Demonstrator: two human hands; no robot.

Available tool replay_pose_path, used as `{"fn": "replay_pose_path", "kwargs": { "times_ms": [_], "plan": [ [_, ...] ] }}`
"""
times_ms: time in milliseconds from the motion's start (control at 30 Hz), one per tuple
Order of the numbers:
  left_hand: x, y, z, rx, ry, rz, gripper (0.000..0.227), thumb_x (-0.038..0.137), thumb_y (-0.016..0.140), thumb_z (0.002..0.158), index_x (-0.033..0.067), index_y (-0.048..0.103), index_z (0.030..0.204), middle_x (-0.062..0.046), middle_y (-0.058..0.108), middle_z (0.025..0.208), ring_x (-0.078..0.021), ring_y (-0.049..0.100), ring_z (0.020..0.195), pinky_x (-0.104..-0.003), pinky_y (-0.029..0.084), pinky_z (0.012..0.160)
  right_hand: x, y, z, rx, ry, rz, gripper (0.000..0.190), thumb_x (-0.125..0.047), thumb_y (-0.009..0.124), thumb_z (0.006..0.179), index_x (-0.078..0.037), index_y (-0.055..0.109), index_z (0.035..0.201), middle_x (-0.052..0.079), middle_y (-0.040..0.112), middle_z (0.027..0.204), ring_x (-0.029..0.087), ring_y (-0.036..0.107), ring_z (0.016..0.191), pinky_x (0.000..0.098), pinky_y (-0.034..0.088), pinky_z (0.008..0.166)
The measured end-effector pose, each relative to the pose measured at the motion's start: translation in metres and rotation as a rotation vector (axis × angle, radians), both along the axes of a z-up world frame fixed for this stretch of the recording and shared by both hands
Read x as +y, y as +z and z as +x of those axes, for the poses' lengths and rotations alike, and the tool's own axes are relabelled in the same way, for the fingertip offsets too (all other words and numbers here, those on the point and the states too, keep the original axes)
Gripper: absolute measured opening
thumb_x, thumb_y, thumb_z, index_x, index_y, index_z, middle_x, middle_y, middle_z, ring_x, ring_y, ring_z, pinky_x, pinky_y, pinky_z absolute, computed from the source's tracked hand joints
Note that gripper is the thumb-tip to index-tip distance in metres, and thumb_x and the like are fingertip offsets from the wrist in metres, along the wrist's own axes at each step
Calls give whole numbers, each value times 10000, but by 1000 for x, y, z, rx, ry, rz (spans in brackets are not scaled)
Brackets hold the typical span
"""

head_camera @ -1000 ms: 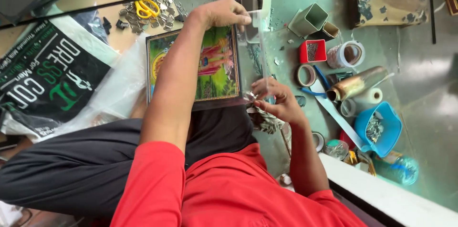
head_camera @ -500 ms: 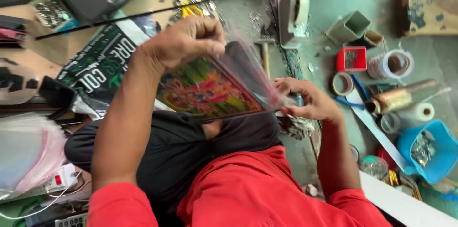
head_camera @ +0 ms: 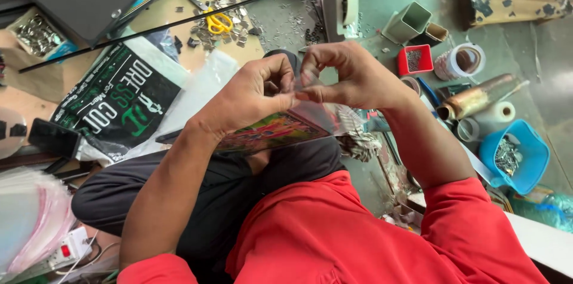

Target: The person sits on the floor with a framed religious picture on their lap and wraps it in a sheet of clear plastic film. They fold the plastic over the frame edges, tuck and press the corners, and smooth the film around the frame to cover it fully.

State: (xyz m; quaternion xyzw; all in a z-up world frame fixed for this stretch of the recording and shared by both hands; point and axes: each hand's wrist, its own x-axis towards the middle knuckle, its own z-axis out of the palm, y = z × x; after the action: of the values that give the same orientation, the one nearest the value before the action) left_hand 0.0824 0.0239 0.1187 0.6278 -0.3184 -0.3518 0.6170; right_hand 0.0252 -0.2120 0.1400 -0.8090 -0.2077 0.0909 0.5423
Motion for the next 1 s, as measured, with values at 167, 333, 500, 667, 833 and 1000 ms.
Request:
{"fn": "replay_pose_path", "kwargs": {
  "times_ms": [167,333,500,667,833,1000],
  "plan": [
    [-1,1,0,-39,-79,30,145,71,726,918,41,619,1011,35,531,881,-52,512,812,-244,477,722,-10,-5,-5,52,55,109,258,-155,823,885,-68,582,851,-43,625,804,64,563,798,242,481,754],
    [-6,8,-6,18,-7,198,224,185,778,911,49,741,1085,-31,709,855,-59,629,781,-231,526,714,-17,-20,-14,342,17,396,427,-34,762,906,-120,389,716,-60,439,690,61,468,627,269,434,591],
    [-4,1,-4,-3,14,1,167,141,734,966,29,750,1090,-16,759,1024,-50,658,901,-220,537,816,-51,-3,-18,34,3,554,457,-23,791,932,-105,387,736,-19,484,722,85,462,674,259,405,655],
    [-12,-2,-10,27,16,-58,152,137,727,975,35,744,1086,-5,756,1017,-41,665,926,-216,544,842,-37,-9,-10,214,-115,526,174,-150,721,961,-62,576,922,14,646,852,118,642,805,287,524,747],
    [-13,-4,-16,-241,220,19,129,156,767,983,33,732,988,26,692,820,-15,576,755,-205,488,685,-35,-25,-13,221,98,455,175,-148,685,1104,21,682,1059,50,717,963,100,673,921,275,537,900],
    [-16,-2,-19,-371,264,27,155,134,812,967,34,700,928,24,672,763,-18,543,693,-212,447,620,-22,-18,-11,350,19,409,158,-86,731,983,-9,673,1108,19,707,959,64,658,893,216,527,791]
  ]
}}
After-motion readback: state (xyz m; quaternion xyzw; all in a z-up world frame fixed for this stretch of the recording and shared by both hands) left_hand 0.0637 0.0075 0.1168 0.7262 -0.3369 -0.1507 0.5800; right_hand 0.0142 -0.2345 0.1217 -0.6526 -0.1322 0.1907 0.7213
